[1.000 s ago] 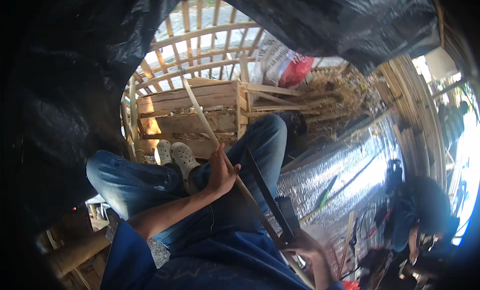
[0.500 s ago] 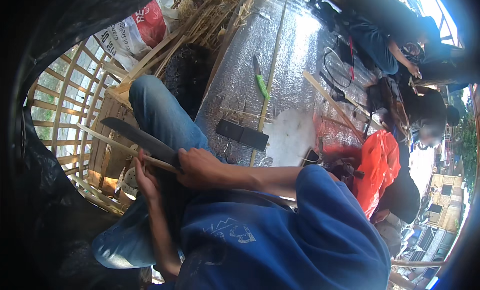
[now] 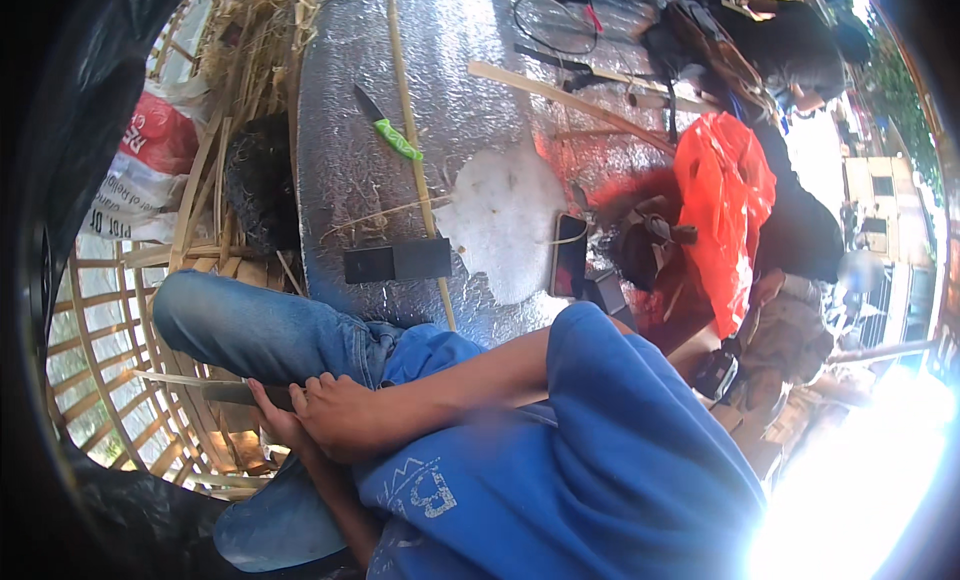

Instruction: Shaving a bamboo strip with a machete.

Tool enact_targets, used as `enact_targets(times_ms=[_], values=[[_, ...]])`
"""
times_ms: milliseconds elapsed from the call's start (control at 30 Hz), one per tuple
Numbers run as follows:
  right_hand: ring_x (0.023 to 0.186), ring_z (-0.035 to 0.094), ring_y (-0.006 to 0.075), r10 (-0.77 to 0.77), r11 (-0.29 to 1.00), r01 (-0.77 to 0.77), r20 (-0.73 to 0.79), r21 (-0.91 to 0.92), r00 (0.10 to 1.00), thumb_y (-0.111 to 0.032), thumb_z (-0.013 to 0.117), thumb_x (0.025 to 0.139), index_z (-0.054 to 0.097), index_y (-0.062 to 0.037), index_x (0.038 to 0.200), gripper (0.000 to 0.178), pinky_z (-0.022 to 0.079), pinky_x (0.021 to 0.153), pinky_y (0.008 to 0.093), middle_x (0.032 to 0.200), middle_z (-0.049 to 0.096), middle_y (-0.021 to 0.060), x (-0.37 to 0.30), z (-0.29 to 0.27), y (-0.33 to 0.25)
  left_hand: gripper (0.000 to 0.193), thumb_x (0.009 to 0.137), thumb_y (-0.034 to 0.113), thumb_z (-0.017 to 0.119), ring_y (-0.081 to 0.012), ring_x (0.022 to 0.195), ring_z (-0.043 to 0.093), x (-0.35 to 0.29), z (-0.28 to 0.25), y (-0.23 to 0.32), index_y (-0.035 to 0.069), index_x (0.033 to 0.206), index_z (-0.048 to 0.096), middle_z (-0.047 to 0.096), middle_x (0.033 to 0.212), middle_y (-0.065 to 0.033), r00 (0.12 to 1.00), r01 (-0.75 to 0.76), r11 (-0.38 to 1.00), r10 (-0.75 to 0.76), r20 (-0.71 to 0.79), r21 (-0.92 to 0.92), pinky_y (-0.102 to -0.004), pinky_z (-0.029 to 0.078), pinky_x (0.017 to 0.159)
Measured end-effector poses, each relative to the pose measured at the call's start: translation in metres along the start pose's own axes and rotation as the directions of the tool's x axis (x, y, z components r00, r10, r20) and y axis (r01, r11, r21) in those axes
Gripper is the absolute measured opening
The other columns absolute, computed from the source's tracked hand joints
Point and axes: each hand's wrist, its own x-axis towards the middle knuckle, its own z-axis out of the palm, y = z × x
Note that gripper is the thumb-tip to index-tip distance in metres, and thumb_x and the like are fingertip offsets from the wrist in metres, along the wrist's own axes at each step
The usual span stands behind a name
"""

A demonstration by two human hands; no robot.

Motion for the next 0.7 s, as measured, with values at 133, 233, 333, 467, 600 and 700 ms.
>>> enact_targets(times_ms=[133,233,333,467,600,700], values=[[0.087,0.058,0.0373,0.048,0.928,-0.113,0.186,0.356,0.981,-0.019,0.056,0.08,0.045,0.0084,0.12,0.05,0.047,0.079,0.0421,0.103,0.052,0.0243,0.004,-0.028,0.0,0.058,0.089,0.04,0.058,-0.024,0.102,0.053,0.03,-0.015,-0.015,-0.005,0.123,0.046,0.051,0.119,-0.0157,0.985,0.172,0.975,-0.166,0.055,-0.138,-0.0346,0.045,0.086],[0.092,0.056,0.0387,0.002,0.886,-0.108,0.229,0.451,0.973,-0.021,0.059,0.082,0.047,0.0024,0.119,0.045,0.046,0.082,0.0439,0.115,0.046,0.0271,0.006,-0.05,-0.004,0.058,0.09,0.041,0.056,-0.0241,0.097,0.056,0.033,-0.015,-0.016,-0.006,0.122,0.048,0.053,0.116,-0.0158,0.984,0.167,0.982,-0.161,0.081,-0.086,-0.0347,0.047,0.084],[0.101,0.054,0.04,0.003,0.967,0.01,-0.05,0.254,0.999,-0.023,0.058,0.084,0.048,-0.0002,0.12,0.044,0.045,0.088,0.0447,0.121,0.042,0.0274,0.005,-0.056,0.011,0.057,0.09,0.043,0.054,-0.0244,0.089,0.06,0.039,-0.02,-0.017,-0.007,0.119,0.051,0.057,0.111,-0.016,0.988,0.134,0.989,-0.129,0.086,-0.061,-0.0347,0.05,0.082],[0.112,0.049,0.0367,0.285,0.944,-0.236,-0.209,0.229,0.935,-0.027,0.06,0.085,0.046,-0.0034,0.126,0.049,0.042,0.097,0.0414,0.125,0.043,0.0212,-0.003,-0.103,0.074,0.053,0.092,0.036,0.054,-0.0236,0.101,0.054,0.03,-0.017,-0.005,-0.009,0.12,0.049,0.053,0.117,-0.017,0.998,0.055,0.996,-0.053,0.033,-0.065,-0.0355,0.046,0.086],[0.124,0.036,0.0373,0.425,0.852,-0.416,-0.042,-0.318,0.904,-0.033,0.073,0.073,0.031,-0.0161,0.139,0.079,0.036,0.096,0.0499,0.134,0.034,0.0198,-0.029,-0.078,0.133,0.058,0.091,0.041,0.053,-0.0259,0.1,0.055,0.039,-0.023,-0.012,-0.01,0.118,0.051,0.055,0.115,-0.0176,0.997,-0.064,0.985,0.055,0.058,0.162,-0.0336,0.044,0.086],[0.122,0.04,0.0337,0.342,0.853,-0.343,-0.075,-0.392,0.937,-0.029,0.071,0.074,0.033,-0.0129,0.137,0.076,0.039,0.091,0.0519,0.128,0.04,0.0172,-0.025,-0.047,0.161,0.047,0.093,0.033,0.054,-0.0208,0.088,0.054,0.04,-0.022,-0.016,-0.012,0.107,0.054,0.058,0.099,-0.0141,0.993,-0.109,0.991,0.104,0.06,0.08,-0.0312,0.043,0.08]])
